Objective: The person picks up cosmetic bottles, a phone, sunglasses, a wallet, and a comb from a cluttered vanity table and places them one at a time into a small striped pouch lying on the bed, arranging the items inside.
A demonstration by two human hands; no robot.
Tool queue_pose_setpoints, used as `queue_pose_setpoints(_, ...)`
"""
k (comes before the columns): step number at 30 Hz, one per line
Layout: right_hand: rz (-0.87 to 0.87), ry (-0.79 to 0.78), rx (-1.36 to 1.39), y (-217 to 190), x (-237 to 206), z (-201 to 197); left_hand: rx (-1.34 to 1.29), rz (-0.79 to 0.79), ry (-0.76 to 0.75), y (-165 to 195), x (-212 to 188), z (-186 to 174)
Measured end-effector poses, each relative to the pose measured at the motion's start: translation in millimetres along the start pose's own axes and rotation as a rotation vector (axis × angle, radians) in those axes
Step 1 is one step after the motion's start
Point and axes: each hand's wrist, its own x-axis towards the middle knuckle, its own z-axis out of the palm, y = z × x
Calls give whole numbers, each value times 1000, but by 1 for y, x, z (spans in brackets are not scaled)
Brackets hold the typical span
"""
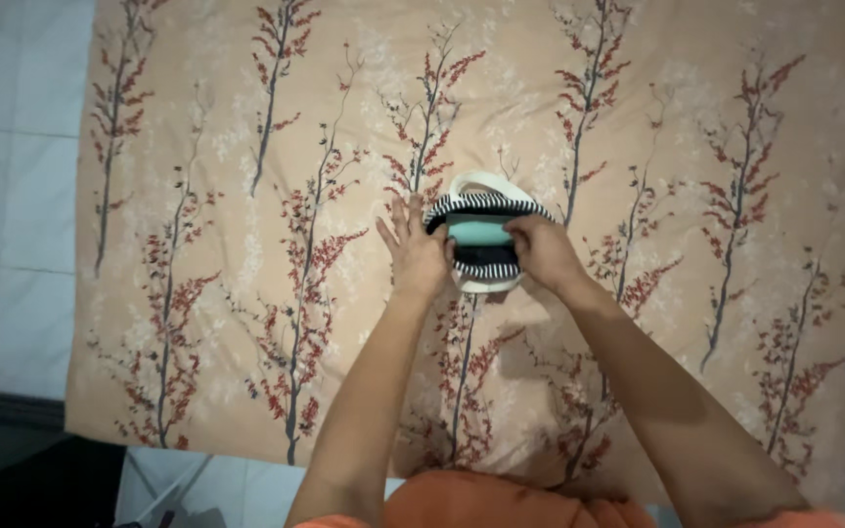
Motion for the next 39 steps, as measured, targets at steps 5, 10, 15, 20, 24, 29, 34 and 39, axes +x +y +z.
queue_pose_setpoints(5,26,-107,-51,-4,36,14,36,-145,-158,2,32,2)
queue_pose_setpoints(10,5,-87,-56,-1,62,9,38,-208,-304,1,56,2)
queue_pose_setpoints(15,2,-100,-41,-6,82,25,-43,-201,-356,-11,61,6)
queue_pose_setpoints(20,-141,-267,-181,-18,94,53,-104,-186,-333,-16,56,19)
queue_pose_setpoints(24,-289,-240,-501,-30,94,76,-135,-177,-243,-15,55,29)
queue_pose_setpoints(29,-200,-274,-671,-32,103,94,-223,-211,-254,-16,53,33)
queue_pose_setpoints(34,-165,-198,-688,-28,112,101,-256,-206,-241,-15,55,31)
queue_pose_setpoints(39,-78,-342,-550,-20,107,89,-328,-241,-325,-19,60,27)
